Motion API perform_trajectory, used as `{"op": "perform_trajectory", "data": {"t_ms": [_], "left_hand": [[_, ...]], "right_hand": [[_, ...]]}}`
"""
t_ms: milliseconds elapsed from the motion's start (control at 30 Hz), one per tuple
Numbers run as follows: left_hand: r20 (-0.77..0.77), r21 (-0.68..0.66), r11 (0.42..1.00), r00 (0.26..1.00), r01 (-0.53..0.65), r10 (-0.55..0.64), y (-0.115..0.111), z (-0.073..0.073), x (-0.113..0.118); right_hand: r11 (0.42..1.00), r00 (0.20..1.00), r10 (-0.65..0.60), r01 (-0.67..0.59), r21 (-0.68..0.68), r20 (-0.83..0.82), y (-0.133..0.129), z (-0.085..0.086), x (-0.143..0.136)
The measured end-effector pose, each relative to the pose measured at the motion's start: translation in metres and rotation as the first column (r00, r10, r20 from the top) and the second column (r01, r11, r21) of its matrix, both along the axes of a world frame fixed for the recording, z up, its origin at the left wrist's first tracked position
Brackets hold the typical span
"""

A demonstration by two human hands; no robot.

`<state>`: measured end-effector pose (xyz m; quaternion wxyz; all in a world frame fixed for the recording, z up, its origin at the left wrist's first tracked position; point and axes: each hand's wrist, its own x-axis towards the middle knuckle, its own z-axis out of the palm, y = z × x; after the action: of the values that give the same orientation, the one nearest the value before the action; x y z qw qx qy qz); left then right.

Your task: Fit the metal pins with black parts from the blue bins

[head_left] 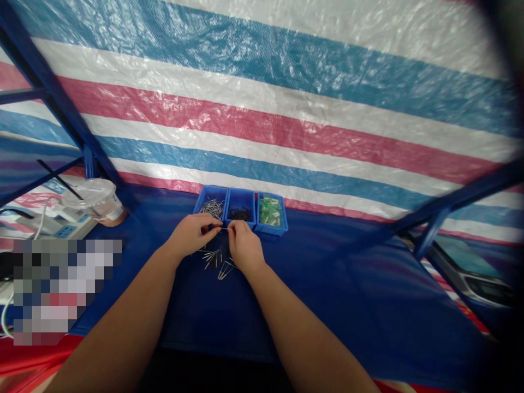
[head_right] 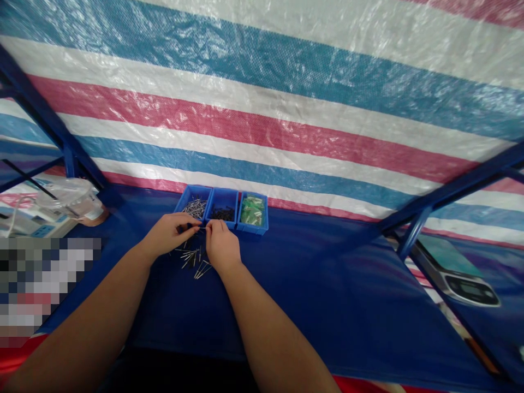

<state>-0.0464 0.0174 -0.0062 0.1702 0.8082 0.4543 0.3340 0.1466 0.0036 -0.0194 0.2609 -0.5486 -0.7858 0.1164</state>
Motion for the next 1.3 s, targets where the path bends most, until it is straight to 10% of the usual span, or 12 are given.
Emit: {"op": "perform_trajectory", "data": {"t_ms": [467,900,1300], "left_hand": [[0.025,0.035,0.997,0.997,-0.067,0.066,0.002,0.006,-0.002],[0.058,0.079,0.973,0.976,-0.215,0.211,0.005,0.001,-0.005],[0.053,0.099,0.89,0.895,-0.446,0.442,0.007,-0.004,-0.006]], "right_hand": [[0.999,0.962,0.017,-0.002,0.055,-0.271,0.002,-0.002,-0.001],[0.987,0.972,0.152,-0.142,-0.07,0.18,-0.006,-0.002,-0.01],[0.991,0.962,0.113,-0.092,-0.097,0.248,-0.009,0.002,-0.011]]}}
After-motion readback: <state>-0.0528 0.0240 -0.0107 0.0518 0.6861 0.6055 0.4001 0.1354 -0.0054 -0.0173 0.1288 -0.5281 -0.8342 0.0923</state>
